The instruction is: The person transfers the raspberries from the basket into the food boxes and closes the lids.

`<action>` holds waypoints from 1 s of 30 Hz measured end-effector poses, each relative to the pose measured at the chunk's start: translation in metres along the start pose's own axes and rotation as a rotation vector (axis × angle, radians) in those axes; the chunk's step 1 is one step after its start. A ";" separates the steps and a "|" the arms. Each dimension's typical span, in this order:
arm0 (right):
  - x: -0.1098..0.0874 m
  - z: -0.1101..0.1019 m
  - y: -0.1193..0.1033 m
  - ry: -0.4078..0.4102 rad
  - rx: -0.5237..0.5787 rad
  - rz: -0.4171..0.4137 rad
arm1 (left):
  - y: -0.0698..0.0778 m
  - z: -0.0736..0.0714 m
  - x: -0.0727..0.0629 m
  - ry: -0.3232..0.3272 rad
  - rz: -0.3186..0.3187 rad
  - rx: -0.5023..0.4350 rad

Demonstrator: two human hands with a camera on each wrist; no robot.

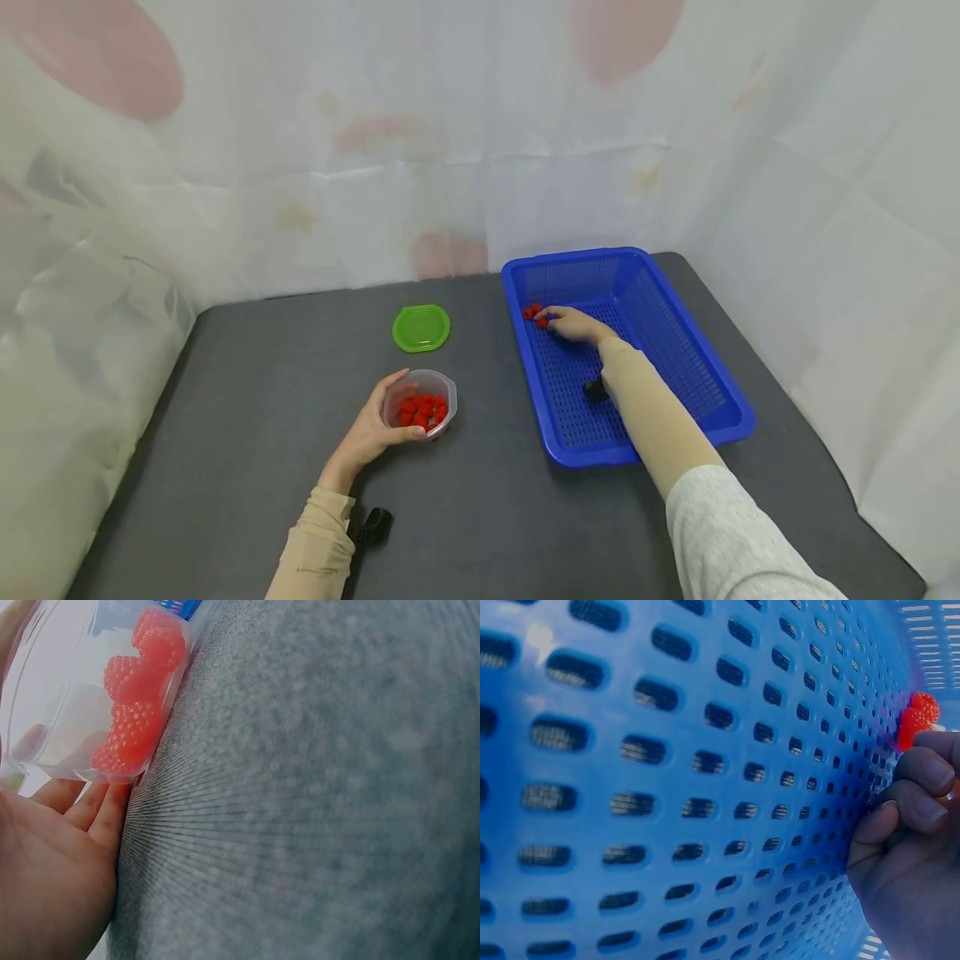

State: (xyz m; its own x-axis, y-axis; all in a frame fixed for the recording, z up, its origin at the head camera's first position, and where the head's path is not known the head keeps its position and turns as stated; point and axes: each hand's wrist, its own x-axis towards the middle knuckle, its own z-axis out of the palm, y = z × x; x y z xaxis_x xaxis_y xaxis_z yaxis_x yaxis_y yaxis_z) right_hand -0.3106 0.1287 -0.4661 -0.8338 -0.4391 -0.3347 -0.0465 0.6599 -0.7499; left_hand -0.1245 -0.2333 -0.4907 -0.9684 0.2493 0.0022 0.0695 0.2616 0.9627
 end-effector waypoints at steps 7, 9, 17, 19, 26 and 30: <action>-0.001 -0.001 -0.001 -0.008 0.088 0.007 | -0.001 0.000 0.000 0.003 -0.007 0.021; -0.002 -0.001 -0.003 0.009 0.061 -0.001 | -0.002 0.000 0.001 0.006 -0.004 0.032; -0.003 0.002 -0.005 0.058 -0.024 -0.033 | -0.002 -0.001 0.002 0.013 -0.001 0.034; -0.003 0.003 -0.006 0.060 -0.027 -0.028 | -0.001 -0.001 0.001 0.013 0.000 0.031; -0.004 0.003 -0.005 0.032 -0.022 -0.026 | -0.003 -0.001 0.001 0.017 -0.017 0.046; -0.004 0.001 -0.003 0.019 -0.048 -0.046 | -0.003 0.000 0.001 0.019 -0.025 0.043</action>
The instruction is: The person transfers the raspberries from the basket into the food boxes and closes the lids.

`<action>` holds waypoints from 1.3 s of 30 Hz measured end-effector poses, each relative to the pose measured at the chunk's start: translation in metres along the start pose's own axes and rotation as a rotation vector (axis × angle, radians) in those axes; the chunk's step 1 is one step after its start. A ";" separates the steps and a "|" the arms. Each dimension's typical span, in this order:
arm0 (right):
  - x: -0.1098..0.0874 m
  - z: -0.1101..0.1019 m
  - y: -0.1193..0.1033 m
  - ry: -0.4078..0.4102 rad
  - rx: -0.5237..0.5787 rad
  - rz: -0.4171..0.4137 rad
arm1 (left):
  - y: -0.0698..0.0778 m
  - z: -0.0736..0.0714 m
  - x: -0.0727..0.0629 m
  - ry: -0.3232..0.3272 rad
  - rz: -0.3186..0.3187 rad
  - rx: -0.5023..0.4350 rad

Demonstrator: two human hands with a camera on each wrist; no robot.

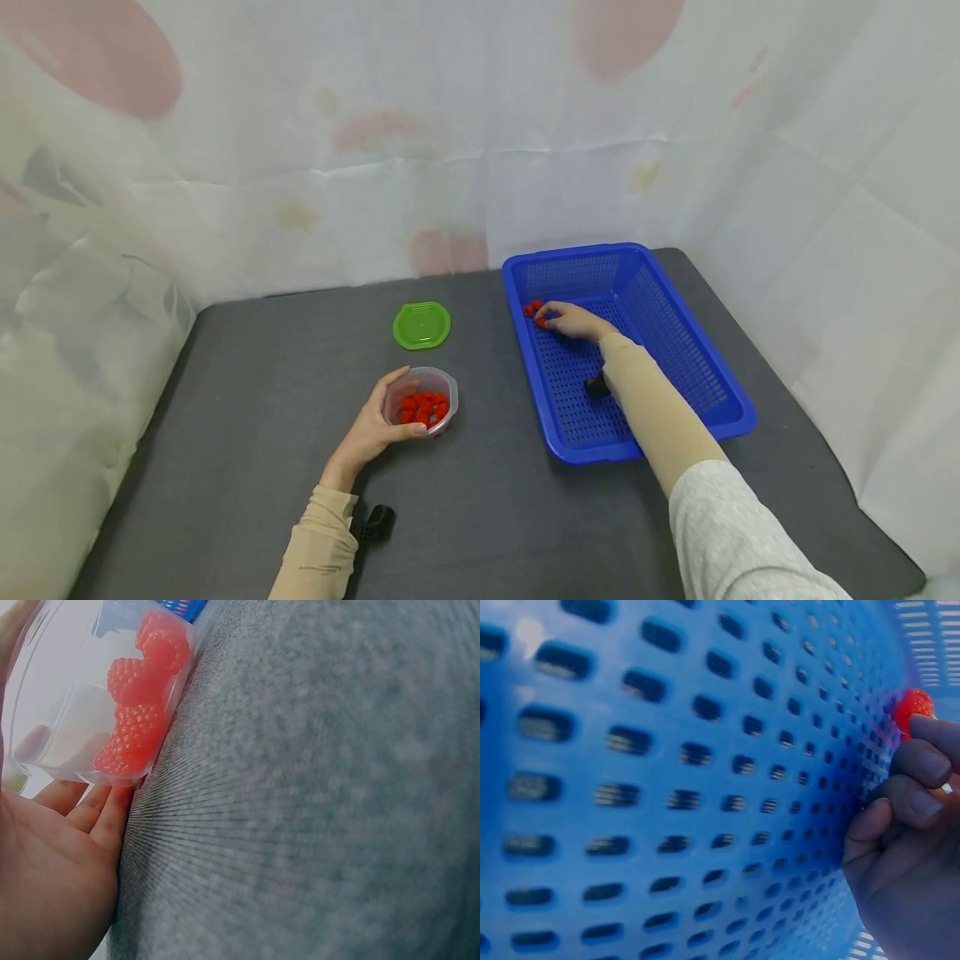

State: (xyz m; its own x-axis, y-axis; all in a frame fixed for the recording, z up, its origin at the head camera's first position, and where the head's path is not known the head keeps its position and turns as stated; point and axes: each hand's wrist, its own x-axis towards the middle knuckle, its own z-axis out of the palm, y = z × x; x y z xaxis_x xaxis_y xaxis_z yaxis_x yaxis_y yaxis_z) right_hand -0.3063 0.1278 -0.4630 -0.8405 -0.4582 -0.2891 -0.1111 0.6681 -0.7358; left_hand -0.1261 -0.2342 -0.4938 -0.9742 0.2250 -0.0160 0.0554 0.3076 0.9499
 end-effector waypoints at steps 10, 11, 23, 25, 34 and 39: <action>-0.003 -0.011 -0.006 -0.009 0.090 -0.037 | 0.002 0.001 -0.001 -0.007 0.005 -0.001; -0.003 -0.012 -0.007 -0.004 0.100 -0.046 | 0.002 0.001 -0.001 -0.007 0.010 -0.004; -0.019 -0.022 -0.024 0.021 0.191 -0.069 | 0.003 0.000 -0.001 -0.012 0.015 -0.019; -0.021 -0.024 -0.027 0.019 0.199 -0.084 | 0.003 0.000 -0.001 -0.011 0.010 -0.020; -0.031 -0.031 -0.050 0.027 0.216 -0.145 | 0.016 0.001 -0.004 -0.020 -0.008 -0.034; -0.036 -0.031 -0.066 0.029 0.228 -0.181 | 0.020 0.001 -0.005 -0.021 0.001 -0.032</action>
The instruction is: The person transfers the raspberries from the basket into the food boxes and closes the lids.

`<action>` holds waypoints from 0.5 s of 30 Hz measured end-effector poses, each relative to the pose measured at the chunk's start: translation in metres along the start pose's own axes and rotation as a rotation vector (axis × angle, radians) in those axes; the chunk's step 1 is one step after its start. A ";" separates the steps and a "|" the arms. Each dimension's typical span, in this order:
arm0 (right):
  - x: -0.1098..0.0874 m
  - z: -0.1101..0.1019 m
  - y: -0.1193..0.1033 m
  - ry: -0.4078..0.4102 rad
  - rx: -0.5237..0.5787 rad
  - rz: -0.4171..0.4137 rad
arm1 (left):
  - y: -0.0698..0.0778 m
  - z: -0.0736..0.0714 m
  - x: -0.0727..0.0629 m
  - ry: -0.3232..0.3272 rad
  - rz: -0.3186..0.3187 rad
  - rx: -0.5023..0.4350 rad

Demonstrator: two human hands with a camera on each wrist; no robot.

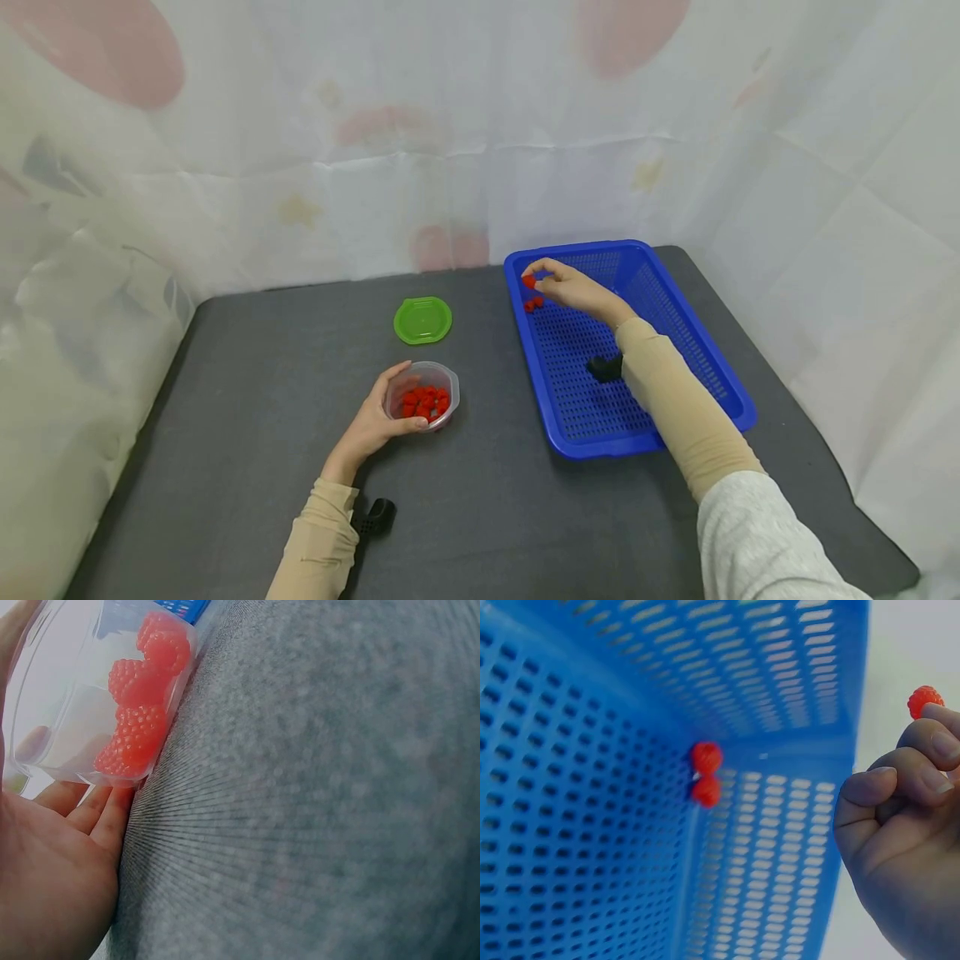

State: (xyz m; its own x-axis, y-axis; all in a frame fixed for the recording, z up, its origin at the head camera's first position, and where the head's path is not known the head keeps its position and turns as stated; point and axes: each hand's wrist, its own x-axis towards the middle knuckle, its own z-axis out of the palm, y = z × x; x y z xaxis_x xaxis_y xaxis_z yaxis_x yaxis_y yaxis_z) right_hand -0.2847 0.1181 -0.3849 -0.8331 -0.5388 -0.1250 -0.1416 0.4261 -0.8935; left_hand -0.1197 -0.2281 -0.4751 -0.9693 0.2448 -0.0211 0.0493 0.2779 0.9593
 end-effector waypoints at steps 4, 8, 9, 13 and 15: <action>-0.001 0.006 -0.014 -0.022 -0.030 -0.045 | -0.016 -0.002 0.004 0.009 0.021 0.011; 0.001 0.013 -0.027 -0.061 -0.050 -0.098 | -0.017 -0.002 0.004 0.007 0.018 0.019; 0.001 0.015 -0.030 -0.069 -0.054 -0.108 | -0.017 -0.002 0.004 0.006 0.018 0.019; 0.001 0.023 -0.043 -0.102 -0.081 -0.146 | -0.017 -0.002 0.005 0.005 0.021 0.016; 0.001 0.028 -0.049 -0.118 -0.093 -0.161 | -0.016 -0.002 0.004 0.005 0.019 0.018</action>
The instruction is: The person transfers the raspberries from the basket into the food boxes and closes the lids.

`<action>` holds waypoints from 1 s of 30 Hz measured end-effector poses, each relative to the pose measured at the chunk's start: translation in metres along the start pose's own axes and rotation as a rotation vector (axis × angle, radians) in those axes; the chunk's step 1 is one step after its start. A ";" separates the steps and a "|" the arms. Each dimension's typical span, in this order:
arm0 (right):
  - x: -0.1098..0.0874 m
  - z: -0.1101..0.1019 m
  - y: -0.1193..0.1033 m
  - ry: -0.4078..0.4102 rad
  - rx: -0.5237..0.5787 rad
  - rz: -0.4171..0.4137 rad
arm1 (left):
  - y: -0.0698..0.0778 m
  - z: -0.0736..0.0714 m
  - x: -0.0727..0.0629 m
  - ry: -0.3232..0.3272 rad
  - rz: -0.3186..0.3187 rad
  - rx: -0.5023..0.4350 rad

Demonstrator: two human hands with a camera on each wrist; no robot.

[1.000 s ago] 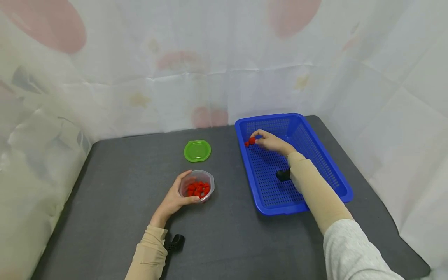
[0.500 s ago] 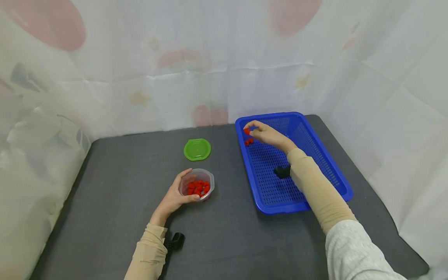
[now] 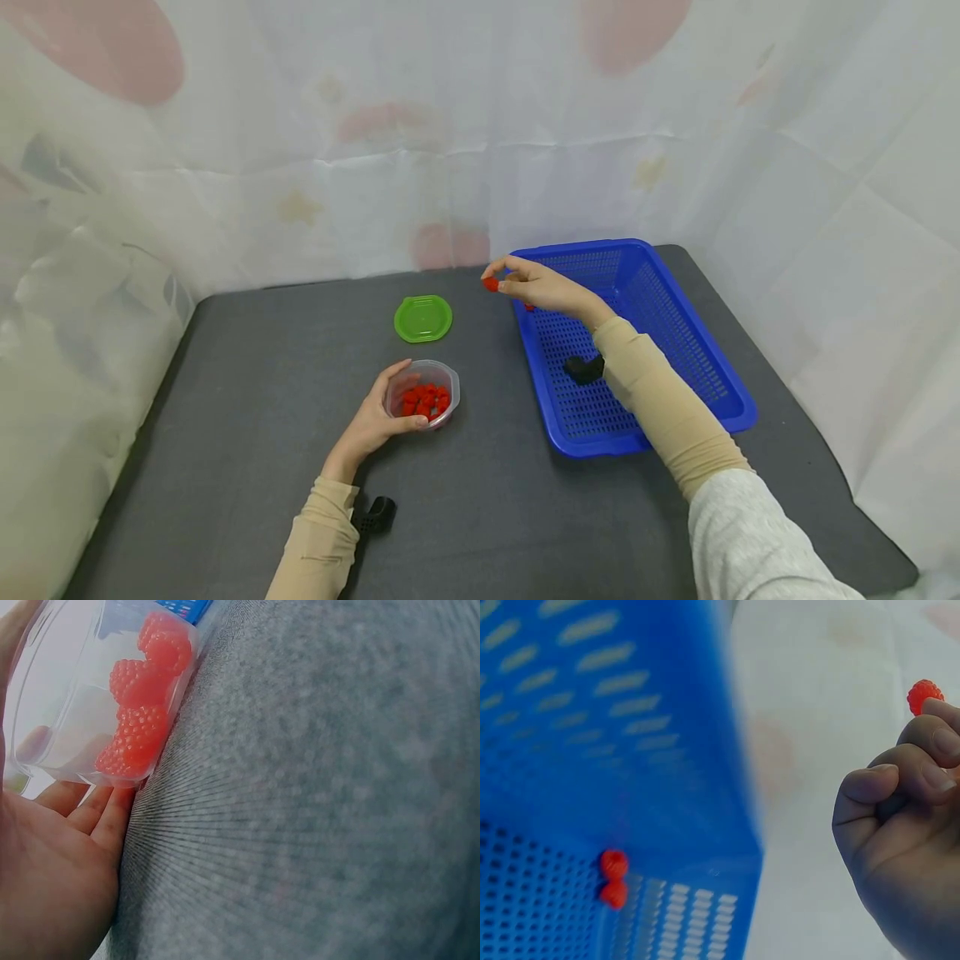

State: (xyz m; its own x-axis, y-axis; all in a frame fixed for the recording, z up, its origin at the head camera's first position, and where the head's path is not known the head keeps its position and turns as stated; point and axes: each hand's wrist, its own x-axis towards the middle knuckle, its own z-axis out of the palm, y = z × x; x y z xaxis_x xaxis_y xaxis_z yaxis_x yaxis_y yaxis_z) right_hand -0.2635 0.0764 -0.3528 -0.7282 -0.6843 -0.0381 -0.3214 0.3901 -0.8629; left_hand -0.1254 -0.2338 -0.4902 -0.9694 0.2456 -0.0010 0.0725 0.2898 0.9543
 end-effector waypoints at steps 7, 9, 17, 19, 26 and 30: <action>0.006 0.015 -0.021 -0.080 0.002 -0.056 | -0.001 0.001 0.001 -0.004 0.006 -0.004; 0.009 0.020 -0.025 -0.102 -0.001 -0.076 | -0.002 0.000 0.001 -0.002 0.003 -0.007; 0.025 0.042 -0.037 -0.187 0.009 -0.124 | 0.011 0.002 -0.001 -0.005 -0.025 -0.022; 0.028 0.047 -0.037 -0.219 -0.005 -0.135 | 0.018 0.003 -0.003 -0.008 -0.033 -0.039; 0.038 0.063 -0.039 -0.313 -0.042 -0.142 | 0.016 0.001 -0.004 -0.014 -0.049 -0.041; 0.042 0.071 -0.039 -0.332 -0.058 -0.126 | 0.004 -0.002 -0.002 -0.018 -0.044 -0.032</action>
State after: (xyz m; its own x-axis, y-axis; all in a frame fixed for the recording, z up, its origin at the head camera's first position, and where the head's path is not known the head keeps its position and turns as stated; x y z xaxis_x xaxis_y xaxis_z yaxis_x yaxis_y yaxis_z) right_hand -0.2381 -0.0115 -0.3568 -0.4473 -0.8884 -0.1029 -0.4371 0.3175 -0.8415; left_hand -0.1234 -0.2349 -0.4857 -0.9671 0.2497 -0.0481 0.0221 0.2708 0.9624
